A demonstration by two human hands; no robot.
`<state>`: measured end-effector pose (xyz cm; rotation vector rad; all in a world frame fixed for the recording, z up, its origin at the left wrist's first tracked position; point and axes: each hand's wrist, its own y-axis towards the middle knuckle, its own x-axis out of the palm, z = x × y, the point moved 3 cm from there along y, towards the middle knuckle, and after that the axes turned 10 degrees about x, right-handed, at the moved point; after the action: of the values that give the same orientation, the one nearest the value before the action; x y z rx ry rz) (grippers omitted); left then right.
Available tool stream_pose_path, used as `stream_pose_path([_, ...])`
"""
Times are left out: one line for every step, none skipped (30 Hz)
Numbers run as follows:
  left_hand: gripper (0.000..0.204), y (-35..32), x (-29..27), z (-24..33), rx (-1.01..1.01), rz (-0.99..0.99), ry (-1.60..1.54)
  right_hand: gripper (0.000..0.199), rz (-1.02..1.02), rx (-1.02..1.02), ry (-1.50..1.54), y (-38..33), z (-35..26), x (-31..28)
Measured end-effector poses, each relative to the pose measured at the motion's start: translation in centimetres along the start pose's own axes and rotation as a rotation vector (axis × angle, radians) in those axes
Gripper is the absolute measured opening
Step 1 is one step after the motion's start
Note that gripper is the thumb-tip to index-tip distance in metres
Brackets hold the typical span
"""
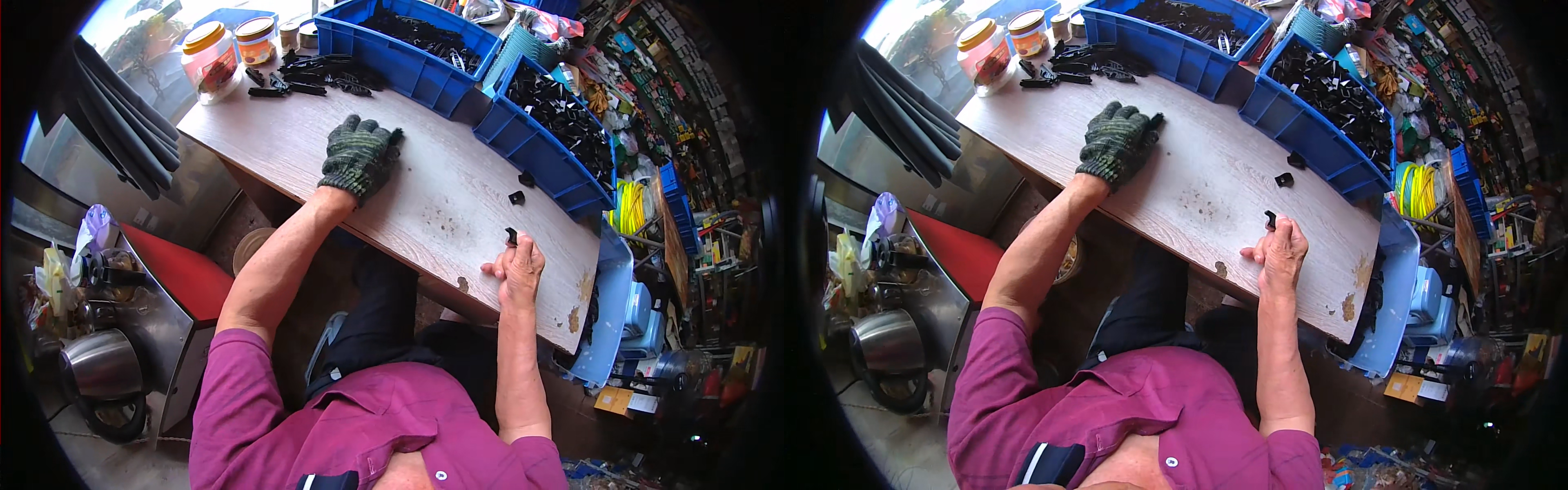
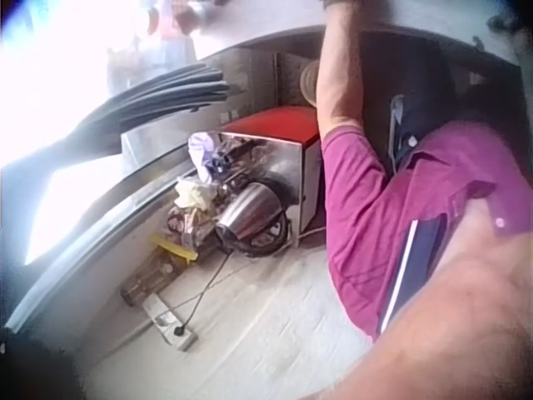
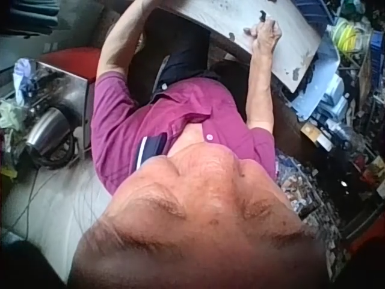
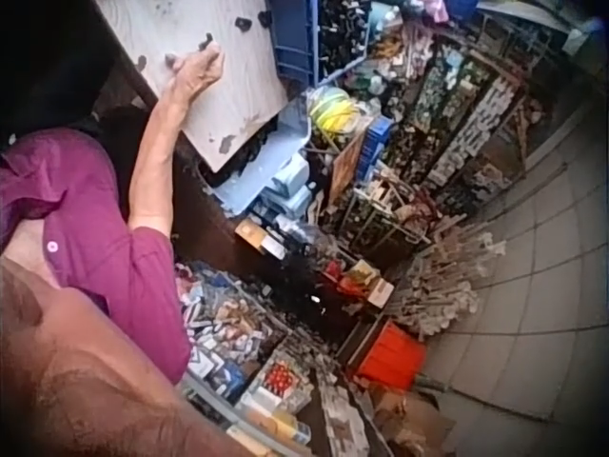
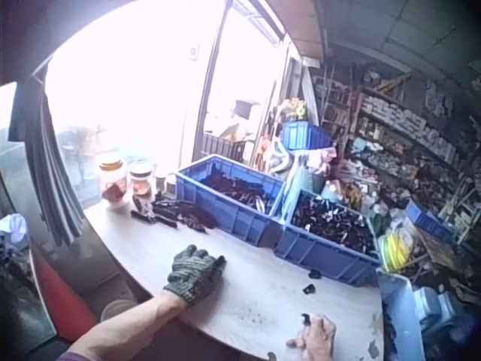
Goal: Picking up small black plastic components from a blue bin, inspecting them, and placing them into another container.
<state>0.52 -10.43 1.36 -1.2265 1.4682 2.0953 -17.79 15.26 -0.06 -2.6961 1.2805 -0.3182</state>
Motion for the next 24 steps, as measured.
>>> stream_pose_path([0.027,0.0,0.3,-0.2,-0.042,-0.137,0.004,0.038,-0.001,-0.001,0.0,0.0,-0.1,0.1])
stream_pose_path([0.022,0.0,0.1,0.0,0.004,-0.062,-0.005,0.038,0.005,0.0,0.0,-0.1,-0.1,0.1])
stream_pose_path([0.022,-0.1,0.1,0.1,0.005,-0.061,-0.006,0.038,0.012,0.0,0.0,-0.2,-0.2,0.2])
stream_pose_path([0.019,-0.1,-0.1,0.6,-0.021,-0.098,-0.061,0.038,0.018,-0.001,-0.001,-0.2,-0.1,0.1])
stream_pose_path([0.015,-0.1,-0.2,1.5,-0.041,-0.137,-0.122,0.037,0.022,-0.009,0.018,-0.2,0.0,0.0])
stream_pose_path([0.013,-0.4,-0.9,2.9,-0.005,0.03,-0.297,0.037,0.027,-0.016,0.037,-0.2,0.0,-0.3])
stream_pose_path([0.013,-1.0,-0.3,4.1,-0.035,0.014,-0.454,0.037,0.033,-0.017,0.034,-0.3,0.0,-0.1])
stream_pose_path([0.014,-1.7,-0.3,6.0,-0.086,0.036,-0.611,0.037,0.035,-0.016,0.053,-0.2,0.0,-0.2])
stream_pose_path([0.015,-2.4,-0.5,7.9,-0.138,0.057,-0.769,0.038,0.039,-0.016,0.071,-0.2,-0.1,-0.3])
stream_pose_path([0.018,-2.6,-0.6,9.2,-0.147,0.005,-0.916,0.038,0.043,-0.01,0.095,-0.4,-0.3,-0.2])
stream_pose_path([0.021,-2.6,-0.5,10.5,-0.155,-0.05,-1.064,0.038,0.057,-0.01,0.09,-0.4,-0.2,-0.2])
stream_pose_path([0.02,-2.6,0.2,11.9,-0.078,-0.042,-1.124,0.038,0.054,-0.02,0.108,-0.3,-0.1,-0.4])
stream_pose_path([0.023,-2.5,0.3,13.1,-0.089,-0.133,-1.176,0.038,0.047,-0.031,0.125,-0.3,-0.1,-0.4])
stream_pose_path([0.025,-2.8,0.9,14.2,-0.054,-0.131,-1.126,0.036,0.036,-0.042,0.13,-0.3,-0.1,-0.4])
stream_pose_path([0.027,-3.0,1.6,15.1,-0.019,-0.128,-1.075,0.031,0.039,-0.041,0.148,-0.5,-0.1,-0.3])
stream_pose_path([0.03,-2.9,1.6,15.6,0.012,-0.136,-1.06,0.032,0.031,-0.049,0.119,-0.6,-0.2,-0.3])
stream_pose_path([0.03,-2.7,2.0,15.8,0.015,-0.137,-1.068,0.032,0.022,-0.056,0.09,-0.7,-0.2,-0.4])
stream_pose_path([0.03,-2.5,2.7,15.9,0.009,-0.177,-1.089,0.032,0.029,-0.057,0.087,-0.8,-0.3,-0.4])
stream_pose_path([0.031,-2.4,2.9,16.0,0.003,-0.219,-1.109,0.032,0.026,-0.074,0.076,-0.8,-0.5,-0.3])
stream_pose_path([0.031,-2.3,2.7,16.1,-0.02,-0.247,-1.142,0.032,0.022,-0.09,0.066,-0.9,-0.6,-0.2])
stream_pose_path([0.031,-2.4,2.9,16.1,-0.019,-0.251,-1.146,0.032,0.028,-0.089,0.065,-0.9,-0.7,-0.2])
stream_pose_path([0.028,-2.4,3.1,16.0,-0.019,-0.208,-1.149,0.032,0.032,-0.075,0.087,-0.9,-0.6,-0.1])
stream_pose_path([0.026,-2.4,3.4,16.0,-0.02,-0.165,-1.151,0.032,0.036,-0.061,0.109,-0.9,-0.6,0.0])
stream_pose_path([0.026,-2.6,3.9,16.0,-0.027,-0.113,-1.103,0.033,0.052,-0.067,0.105,-0.9,-0.7,0.1])
